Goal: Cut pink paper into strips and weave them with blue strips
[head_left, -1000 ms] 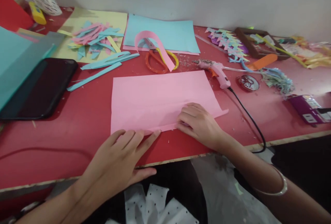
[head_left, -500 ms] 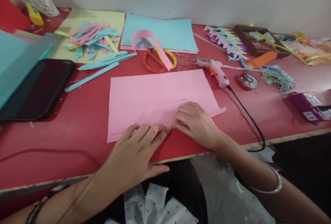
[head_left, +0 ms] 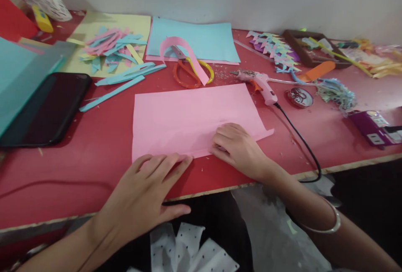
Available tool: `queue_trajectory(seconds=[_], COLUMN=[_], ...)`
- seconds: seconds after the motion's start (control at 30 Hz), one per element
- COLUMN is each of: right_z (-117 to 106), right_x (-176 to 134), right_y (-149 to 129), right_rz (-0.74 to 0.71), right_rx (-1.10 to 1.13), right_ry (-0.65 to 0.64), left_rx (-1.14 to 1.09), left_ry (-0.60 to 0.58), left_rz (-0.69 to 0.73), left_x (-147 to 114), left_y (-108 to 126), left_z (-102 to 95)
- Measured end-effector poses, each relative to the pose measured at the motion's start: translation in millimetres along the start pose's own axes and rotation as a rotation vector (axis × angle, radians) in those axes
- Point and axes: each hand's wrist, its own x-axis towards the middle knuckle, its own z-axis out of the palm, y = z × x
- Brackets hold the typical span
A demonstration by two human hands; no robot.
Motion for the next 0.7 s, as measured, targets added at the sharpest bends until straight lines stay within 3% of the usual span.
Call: queue_trajectory(seconds=[0.27,0.6,0.7], right_z=[-0.7,0.0,1.1], right_x=[-0.3,-0.7,-1.5], right_y=[-1.2,-2.7,-1.4], right_rz=[0.002,-0.009,-0.012], right_rx=[-0.003,0.030,0.024], right_ry=[-0.002,0.050,0.067], left_rx=[0.055,-0.019,-0.079], left_ry=[0.089,-0.008,0.077], left_rz=[0.038,-0.073,-0.111], left_x=[-36.5,-80.8,-81.1], left_y=[-29.2,-50.5,-53.8], left_z=[0.8,1.9,-1.8])
